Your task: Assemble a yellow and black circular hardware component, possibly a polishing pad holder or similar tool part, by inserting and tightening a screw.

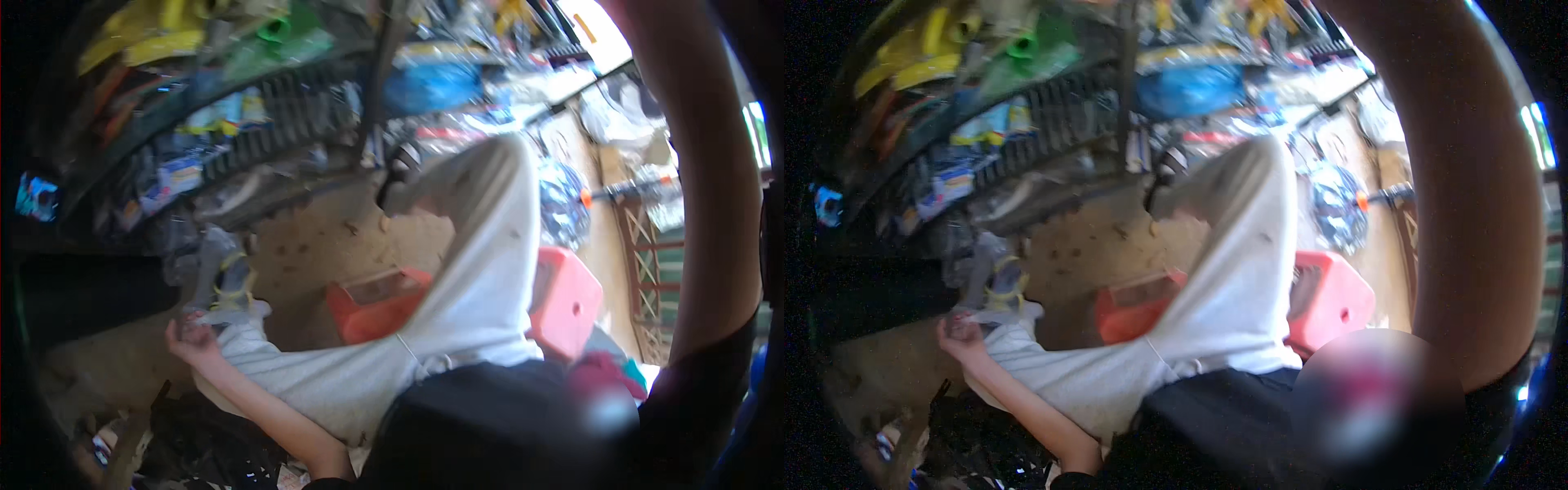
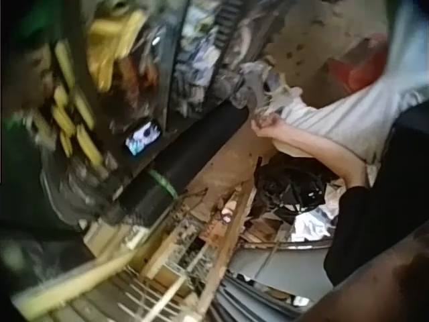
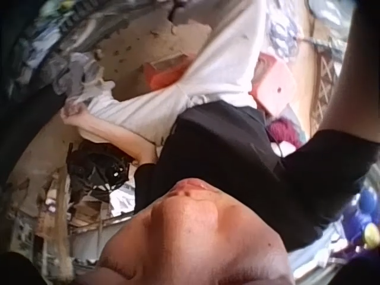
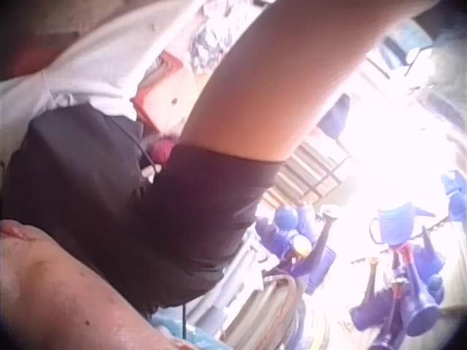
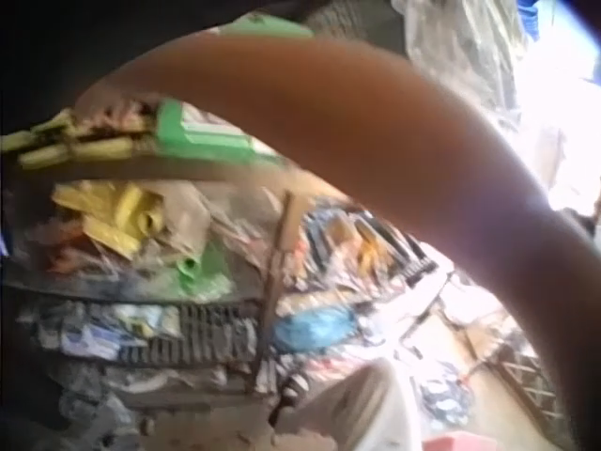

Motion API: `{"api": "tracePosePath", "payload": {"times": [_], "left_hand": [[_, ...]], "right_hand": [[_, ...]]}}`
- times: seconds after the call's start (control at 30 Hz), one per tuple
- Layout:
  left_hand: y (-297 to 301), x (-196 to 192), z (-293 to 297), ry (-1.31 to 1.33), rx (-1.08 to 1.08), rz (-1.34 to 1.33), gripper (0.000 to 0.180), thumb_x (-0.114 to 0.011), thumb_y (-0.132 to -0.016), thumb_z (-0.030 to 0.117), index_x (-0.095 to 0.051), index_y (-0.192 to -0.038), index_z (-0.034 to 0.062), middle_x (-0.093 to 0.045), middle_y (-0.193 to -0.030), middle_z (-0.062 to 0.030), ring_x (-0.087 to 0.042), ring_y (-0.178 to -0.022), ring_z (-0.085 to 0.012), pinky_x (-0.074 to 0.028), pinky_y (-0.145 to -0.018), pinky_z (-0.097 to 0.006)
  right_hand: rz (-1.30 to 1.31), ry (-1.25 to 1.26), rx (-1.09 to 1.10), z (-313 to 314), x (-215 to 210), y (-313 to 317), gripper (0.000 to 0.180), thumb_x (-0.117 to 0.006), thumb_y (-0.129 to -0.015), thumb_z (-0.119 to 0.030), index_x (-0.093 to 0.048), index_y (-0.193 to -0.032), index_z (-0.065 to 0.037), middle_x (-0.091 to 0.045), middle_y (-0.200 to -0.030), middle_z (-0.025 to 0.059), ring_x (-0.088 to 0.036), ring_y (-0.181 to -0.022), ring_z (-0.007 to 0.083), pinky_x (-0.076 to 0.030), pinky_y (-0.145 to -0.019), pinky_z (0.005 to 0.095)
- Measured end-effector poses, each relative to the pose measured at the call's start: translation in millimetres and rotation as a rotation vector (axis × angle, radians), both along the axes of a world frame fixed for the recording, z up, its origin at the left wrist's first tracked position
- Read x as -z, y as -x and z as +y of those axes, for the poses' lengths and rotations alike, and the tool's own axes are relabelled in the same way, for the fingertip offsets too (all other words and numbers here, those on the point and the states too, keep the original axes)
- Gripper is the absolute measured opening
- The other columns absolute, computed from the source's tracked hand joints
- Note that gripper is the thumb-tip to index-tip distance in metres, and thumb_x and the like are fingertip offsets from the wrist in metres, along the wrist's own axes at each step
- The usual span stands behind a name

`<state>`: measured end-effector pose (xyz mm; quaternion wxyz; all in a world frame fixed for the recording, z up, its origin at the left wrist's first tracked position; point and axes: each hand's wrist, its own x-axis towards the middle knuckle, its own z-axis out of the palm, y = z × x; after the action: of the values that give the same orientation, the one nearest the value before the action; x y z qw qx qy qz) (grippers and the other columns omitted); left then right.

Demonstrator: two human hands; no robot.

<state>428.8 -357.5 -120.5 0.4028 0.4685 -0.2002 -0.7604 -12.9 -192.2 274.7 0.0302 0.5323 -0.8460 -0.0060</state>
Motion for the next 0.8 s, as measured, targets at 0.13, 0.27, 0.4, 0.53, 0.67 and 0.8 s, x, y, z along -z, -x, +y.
{"api": "tracePosePath", "payload": {"times": [0.13,0.27,0.4,0.53,0.67,0.8], "left_hand": [[7,21,12,-0.04,0.01,-0.015,0.034,-0.059,-0.089,0.039,-0.068,-0.086,0.006,-0.066,-0.076,-0.0045,-0.062,-0.072,-0.0195,-0.045,-0.066,-0.029],[36,-8,36,0.119,-0.163,0.101,0.031,-0.061,-0.087,0.036,-0.066,-0.097,0.0066,-0.067,-0.086,-0.0048,-0.06,-0.069,-0.0209,-0.048,-0.058,-0.028],[47,-20,45,0.145,-0.141,0.132,0.031,-0.059,-0.087,0.034,-0.064,-0.103,0.0077,-0.066,-0.095,-0.0042,-0.057,-0.073,-0.0193,-0.044,-0.065,-0.03],[52,-27,44,0.184,-0.089,0.18,0.031,-0.058,-0.088,0.033,-0.064,-0.106,0.0075,-0.066,-0.095,-0.0046,-0.055,-0.071,-0.0175,-0.04,-0.064,-0.029],[73,-28,45,0.146,-0.06,0.184,0.028,-0.059,-0.088,0.033,-0.063,-0.102,0.0092,-0.067,-0.097,-0.005,-0.053,-0.067,-0.0163,-0.038,-0.058,-0.028],[81,-30,44,0.08,-0.032,0.279,0.027,-0.059,-0.09,0.029,-0.062,-0.108,0.0093,-0.066,-0.099,-0.0045,-0.052,-0.064,-0.0128,-0.036,-0.055,-0.027]], "right_hand": [[0.158,0.224,-0.27,-84,-45,-17,0.034,-0.056,-0.096,-0.026,-0.067,-0.116,-0.001,-0.071,-0.104,0.0139,-0.066,-0.092,0.0278,-0.052,-0.078,0.0443],[-0.012,0.222,-0.492,-113,-75,-41,0.059,-0.053,-0.096,-0.041,-0.056,-0.137,0.001,-0.054,-0.139,0.029,-0.051,-0.128,0.0447,-0.041,-0.107,0.0496],[0.201,0.202,-0.396,-160,-58,-21,0.063,-0.06,-0.092,-0.049,-0.062,-0.13,0.001,-0.062,-0.129,0.0274,-0.058,-0.12,0.0428,-0.046,-0.101,0.0472],[0.244,0.33,-0.42,-154,-55,-17,0.05,-0.067,-0.088,-0.043,-0.07,-0.116,-0.001,-0.07,-0.111,0.0237,-0.067,-0.104,0.0391,-0.053,-0.09,0.0448],[0.192,0.502,-0.426,-122,-60,-44,0.026,-0.07,-0.086,-0.022,-0.076,-0.102,-0.002,-0.072,-0.096,0.0208,-0.07,-0.089,0.0343,-0.055,-0.081,0.0424],[-0.106,0.724,-0.445,-81,-40,-88,0.033,-0.069,-0.089,-0.024,-0.072,-0.113,-0.002,-0.073,-0.103,0.0163,-0.069,-0.099,0.0281,-0.053,-0.09,0.0384]]}}
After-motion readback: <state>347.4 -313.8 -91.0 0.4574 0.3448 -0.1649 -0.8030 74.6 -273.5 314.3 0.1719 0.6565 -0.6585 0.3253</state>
